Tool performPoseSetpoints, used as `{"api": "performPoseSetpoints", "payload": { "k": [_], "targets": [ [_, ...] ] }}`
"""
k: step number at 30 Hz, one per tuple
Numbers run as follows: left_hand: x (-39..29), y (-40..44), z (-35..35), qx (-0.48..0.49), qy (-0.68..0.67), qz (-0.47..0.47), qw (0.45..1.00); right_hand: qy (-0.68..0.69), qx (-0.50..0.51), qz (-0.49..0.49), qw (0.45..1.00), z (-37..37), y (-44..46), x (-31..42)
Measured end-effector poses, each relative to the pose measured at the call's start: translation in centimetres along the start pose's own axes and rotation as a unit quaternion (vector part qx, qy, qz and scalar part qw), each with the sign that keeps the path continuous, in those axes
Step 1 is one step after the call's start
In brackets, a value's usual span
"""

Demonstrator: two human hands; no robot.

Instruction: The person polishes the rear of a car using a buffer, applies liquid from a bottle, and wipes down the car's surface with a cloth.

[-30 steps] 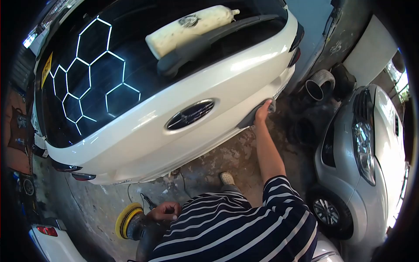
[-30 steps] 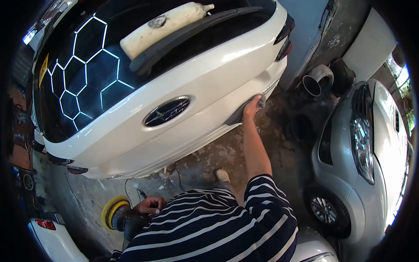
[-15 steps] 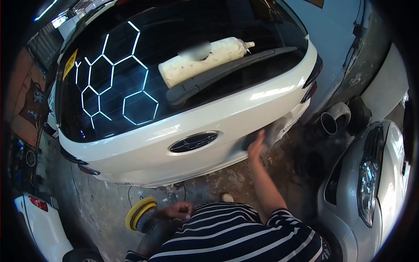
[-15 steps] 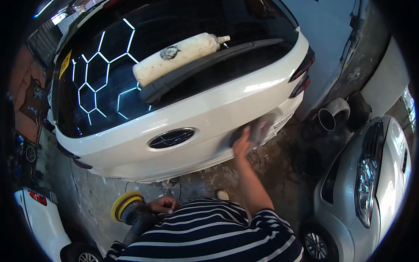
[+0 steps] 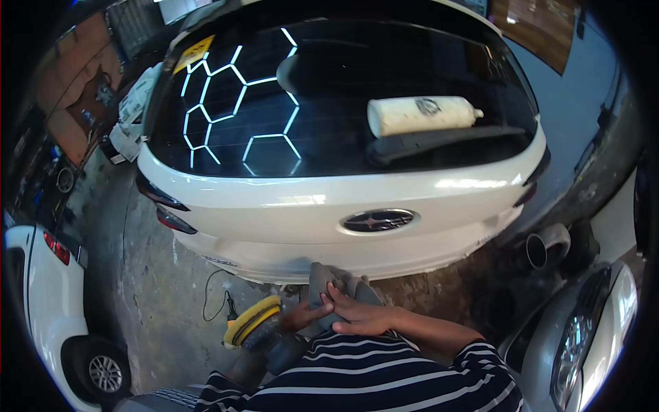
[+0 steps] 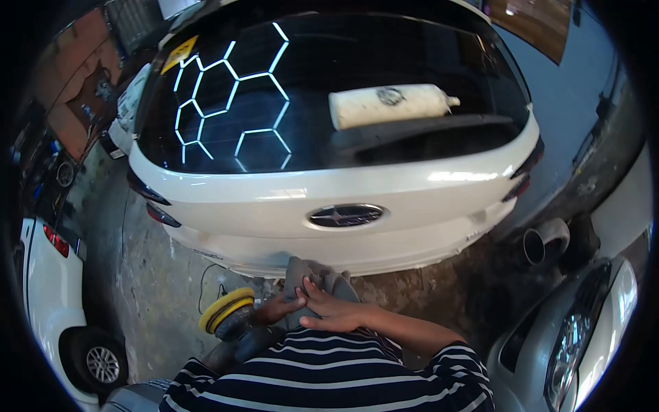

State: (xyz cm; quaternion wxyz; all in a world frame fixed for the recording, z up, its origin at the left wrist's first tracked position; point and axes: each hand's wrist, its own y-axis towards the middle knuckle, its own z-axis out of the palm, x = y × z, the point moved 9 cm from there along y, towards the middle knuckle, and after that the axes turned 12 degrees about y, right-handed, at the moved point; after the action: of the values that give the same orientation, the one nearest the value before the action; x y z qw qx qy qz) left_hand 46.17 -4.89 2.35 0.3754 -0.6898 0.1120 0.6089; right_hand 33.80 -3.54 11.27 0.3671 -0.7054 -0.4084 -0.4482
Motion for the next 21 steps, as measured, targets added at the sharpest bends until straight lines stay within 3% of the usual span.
{"api": "performPoseSetpoints", "payload": {
  "k": [1,3,6,8,9,12,15,16,17,19,21],
  "targets": [
    [-0.5,-0.8,-0.2,-0.031,0.012,-0.046,0.998,-0.035,0.001,0.015,0.999,-0.1,0.6,0.4],
    [-0.3,-2.1,-1.3,-0.071,-0.041,-0.031,0.996,-0.075,0.01,0.024,0.997,-1.0,1.4,2.1],
    [-1.4,-5.4,-2.5,-0.102,-0.086,0.005,0.991,-0.11,0.115,-0.052,0.986,-3.9,-0.6,8.7],
    [-0.9,-6.7,-3.5,-0.12,-0.089,0.03,0.988,0.039,0.041,-0.024,0.998,-8.0,-1.6,12.2],
    [-0.7,-7.5,-4.1,-0.13,-0.09,0.052,0.986,0.032,0.049,-0.028,0.998,-8.3,-1.6,12.4],
    [0.5,-9.5,-5.4,-0.148,-0.097,0.06,0.982,0.124,-0.106,-0.075,0.984,-10.9,-0.7,13.6],
    [0.3,-11.1,-6.4,-0.155,-0.1,0.074,0.98,0.023,-0.133,-0.038,0.99,-11.2,0.8,16.1],
    [0.3,-11.7,-6.6,-0.151,-0.106,0.076,0.98,0.026,-0.148,-0.109,0.983,-11.6,0.8,18.9],
    [0.5,-12.3,-7.0,-0.151,-0.097,0.076,0.981,0.026,-0.154,-0.116,0.981,-12.0,1.1,21.3],
    [0.9,-12.9,-7.6,-0.156,-0.064,0.07,0.983,0.026,-0.12,-0.305,0.944,-12.6,0.1,29.8],
    [1.4,-13.3,-8.1,-0.142,-0.048,0.053,0.987,0.006,-0.078,-0.406,0.91,-12.1,-0.2,37.0]
  ]
}}
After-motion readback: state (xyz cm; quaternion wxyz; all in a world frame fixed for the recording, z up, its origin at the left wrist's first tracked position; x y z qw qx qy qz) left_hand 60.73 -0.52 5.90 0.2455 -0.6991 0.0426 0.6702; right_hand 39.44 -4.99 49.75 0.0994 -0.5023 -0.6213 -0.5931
